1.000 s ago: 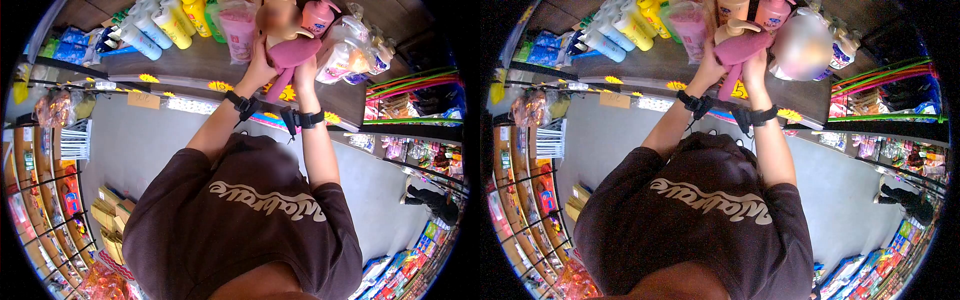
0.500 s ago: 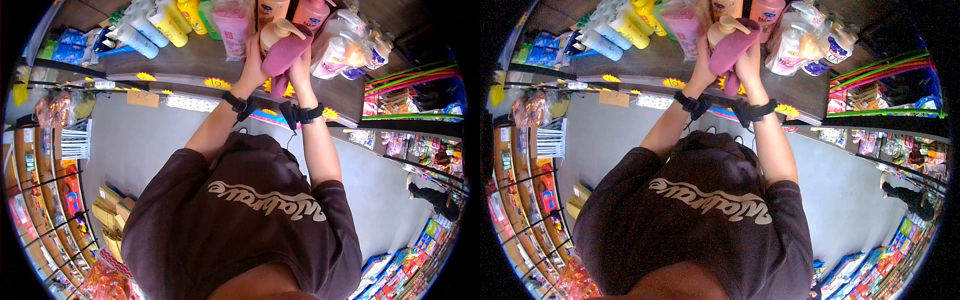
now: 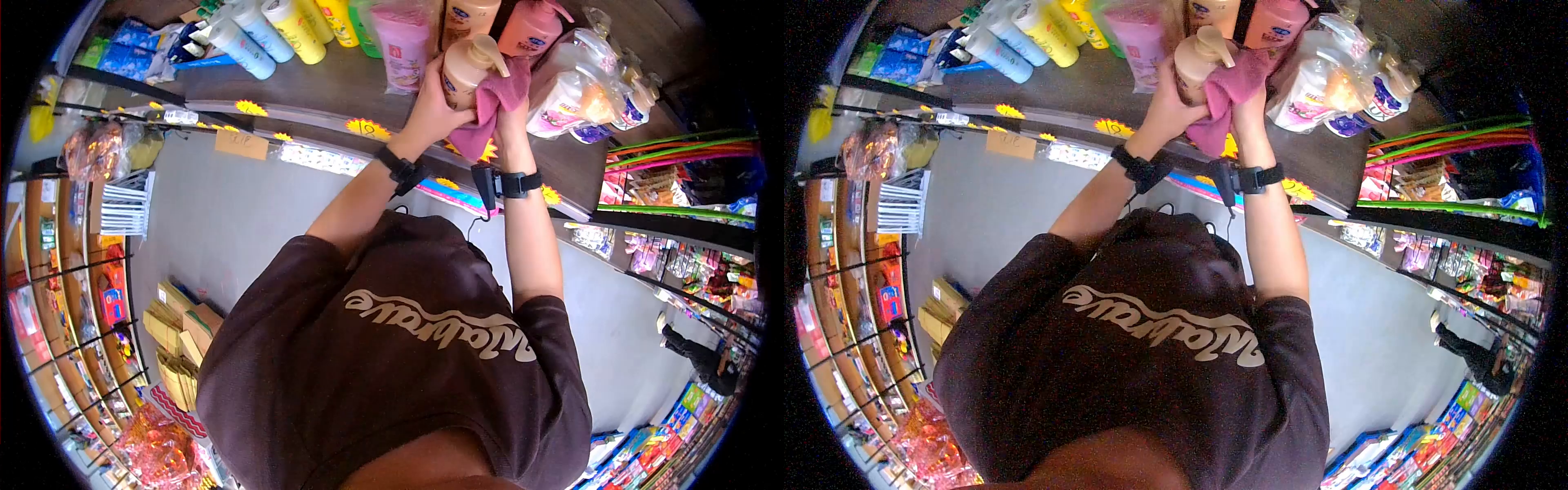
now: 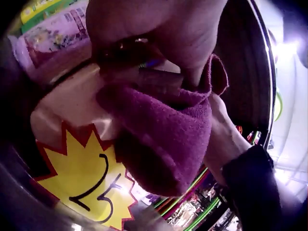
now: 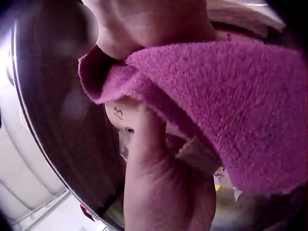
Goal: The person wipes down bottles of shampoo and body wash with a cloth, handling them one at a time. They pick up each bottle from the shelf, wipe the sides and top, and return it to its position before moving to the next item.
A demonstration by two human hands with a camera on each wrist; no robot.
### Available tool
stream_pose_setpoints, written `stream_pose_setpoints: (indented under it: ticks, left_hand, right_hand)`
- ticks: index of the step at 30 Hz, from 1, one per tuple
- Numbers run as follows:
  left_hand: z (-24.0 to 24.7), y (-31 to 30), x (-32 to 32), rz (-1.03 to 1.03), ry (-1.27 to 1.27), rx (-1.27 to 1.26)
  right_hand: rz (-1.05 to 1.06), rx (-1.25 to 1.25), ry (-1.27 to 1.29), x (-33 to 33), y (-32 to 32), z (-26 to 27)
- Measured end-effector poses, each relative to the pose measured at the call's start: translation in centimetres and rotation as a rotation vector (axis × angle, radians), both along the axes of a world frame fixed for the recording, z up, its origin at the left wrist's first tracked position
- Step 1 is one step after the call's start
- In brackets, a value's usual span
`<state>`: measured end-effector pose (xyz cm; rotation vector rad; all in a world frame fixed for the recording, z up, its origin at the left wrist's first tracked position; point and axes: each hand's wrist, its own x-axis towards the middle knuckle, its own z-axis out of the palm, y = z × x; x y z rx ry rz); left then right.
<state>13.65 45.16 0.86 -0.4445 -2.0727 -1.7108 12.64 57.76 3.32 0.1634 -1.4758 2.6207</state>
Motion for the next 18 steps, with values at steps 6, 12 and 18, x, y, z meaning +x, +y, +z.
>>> stream_pose_setpoints:
  ticks: [6, 12, 18]
  left_hand:
    - [-0.2, -0.3, -0.1, 0.039, 0.048, 0.081]
    - [0.9, -4.5, 0.8, -0.003, -0.054, -0.03]
    - [0.3, -9.2, 0.6, -0.045, -0.02, 0.078]
  right_hand:
    - [0.008, -0.098, 0.006, -1.1, 0.5, -1.3]
    - [0.019, -0.435, -0.04, -2.4, 3.9, -2.3]
    - [0.039, -0.377, -0.05, -1.9, 3.8, -2.2]
